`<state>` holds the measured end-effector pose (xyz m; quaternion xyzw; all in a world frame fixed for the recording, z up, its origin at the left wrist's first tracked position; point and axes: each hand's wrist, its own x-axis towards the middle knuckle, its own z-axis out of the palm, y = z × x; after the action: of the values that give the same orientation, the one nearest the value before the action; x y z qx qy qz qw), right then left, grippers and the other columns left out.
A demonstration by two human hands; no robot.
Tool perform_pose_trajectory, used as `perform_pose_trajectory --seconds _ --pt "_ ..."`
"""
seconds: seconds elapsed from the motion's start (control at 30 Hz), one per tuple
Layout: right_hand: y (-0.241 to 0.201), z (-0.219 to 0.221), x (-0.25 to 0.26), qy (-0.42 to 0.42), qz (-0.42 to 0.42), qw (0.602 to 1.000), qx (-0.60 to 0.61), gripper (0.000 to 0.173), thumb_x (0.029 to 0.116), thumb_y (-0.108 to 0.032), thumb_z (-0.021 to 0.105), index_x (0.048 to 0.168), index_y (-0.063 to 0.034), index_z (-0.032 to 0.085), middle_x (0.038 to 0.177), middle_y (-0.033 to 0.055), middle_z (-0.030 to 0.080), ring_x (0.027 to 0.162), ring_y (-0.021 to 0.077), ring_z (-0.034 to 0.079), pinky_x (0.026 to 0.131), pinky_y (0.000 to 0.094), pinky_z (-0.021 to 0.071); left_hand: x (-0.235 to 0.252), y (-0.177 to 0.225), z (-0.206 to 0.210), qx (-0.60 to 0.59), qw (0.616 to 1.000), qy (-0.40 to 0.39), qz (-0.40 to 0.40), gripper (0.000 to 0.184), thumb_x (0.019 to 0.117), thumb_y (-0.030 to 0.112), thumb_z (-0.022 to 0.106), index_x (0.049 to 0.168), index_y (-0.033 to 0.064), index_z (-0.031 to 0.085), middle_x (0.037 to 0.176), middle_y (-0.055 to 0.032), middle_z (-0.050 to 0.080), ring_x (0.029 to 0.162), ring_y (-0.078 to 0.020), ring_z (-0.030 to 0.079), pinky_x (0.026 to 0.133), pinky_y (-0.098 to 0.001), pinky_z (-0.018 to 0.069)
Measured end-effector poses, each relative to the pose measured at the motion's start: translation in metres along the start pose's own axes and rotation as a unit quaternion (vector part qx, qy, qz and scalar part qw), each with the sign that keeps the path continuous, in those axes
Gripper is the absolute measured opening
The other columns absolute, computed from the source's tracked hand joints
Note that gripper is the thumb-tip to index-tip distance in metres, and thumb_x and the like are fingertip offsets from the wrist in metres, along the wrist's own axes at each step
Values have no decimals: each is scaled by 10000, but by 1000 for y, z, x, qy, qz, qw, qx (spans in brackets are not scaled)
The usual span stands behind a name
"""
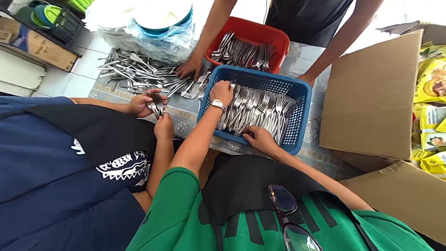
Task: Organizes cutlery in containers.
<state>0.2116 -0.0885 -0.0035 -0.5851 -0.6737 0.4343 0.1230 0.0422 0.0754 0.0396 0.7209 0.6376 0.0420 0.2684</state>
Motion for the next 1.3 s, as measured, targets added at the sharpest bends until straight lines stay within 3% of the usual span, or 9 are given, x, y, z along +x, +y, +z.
perform_pose_trajectory --seconds 0.1,0.2,0.37,0.57,0.73,0.9,1.0,1.3 --pt "10 6 -12 16 -15 999 -39 368 1065 -280 505 1210 -12 711 1146 185 730 1093 331 701 983 535 524 41 11 -5 35 998 -11 -50 425 1072 319 516 1245 -39 665 1372 -266 595 1322 -420 553 1057 -622 455" --pt "25 5 -20 80 -65 993 -51 339 1040 -240 532 1129 18 733 1076 199 744 1035 345 720 931 532 549 60 25 -1 60 992 -32 -107 574 1005 430 627 1238 -94 648 1424 -306 541 1380 -468 478 1061 -662 424" --pt "39 -3 -26 150 -54 987 -27 298 1020 -197 555 1078 23 747 1013 199 752 966 346 734 897 522 564 73 33 4 38 986 -15 -160 562 934 423 710 1196 -72 667 1345 -294 604 1320 -449 545 1021 -654 458" --pt "38 -2 -23 161 -73 984 -13 277 1004 -175 568 1049 31 748 984 200 752 923 338 739 858 516 576 86 12 0 3 990 -59 -127 464 979 408 677 1199 1 711 1298 -262 652 1273 -419 595 1039 -652 448" --pt "38 -4 -21 128 -61 990 -9 300 1025 -195 550 1095 24 743 1015 199 750 943 331 734 879 504 569 88 0 -8 -96 991 -42 -88 413 1023 321 647 1215 -41 693 1298 -276 645 1295 -407 571 1119 -585 395" --pt "40 -4 -21 124 -54 991 -2 304 1031 -200 542 1101 16 744 1007 191 751 927 313 732 871 491 566 90 -3 -13 -127 988 -44 -74 386 1040 284 625 1230 -46 683 1264 -263 660 1219 -375 616 1079 -540 433" --pt "40 -5 -21 115 -38 992 15 308 1034 -209 542 1105 18 737 1000 187 746 921 300 726 872 484 564 91 -4 -6 -184 977 -24 -101 365 1035 256 632 1224 -53 677 1202 -248 679 1101 -338 653 1011 -501 478" --pt "39 -6 -22 114 -37 993 18 300 1029 -209 546 1090 12 739 995 181 747 923 291 726 869 477 563 84 2 -5 -166 984 -14 -58 320 1059 213 584 1180 -64 689 1178 -259 685 1153 -359 638 1049 -525 448"
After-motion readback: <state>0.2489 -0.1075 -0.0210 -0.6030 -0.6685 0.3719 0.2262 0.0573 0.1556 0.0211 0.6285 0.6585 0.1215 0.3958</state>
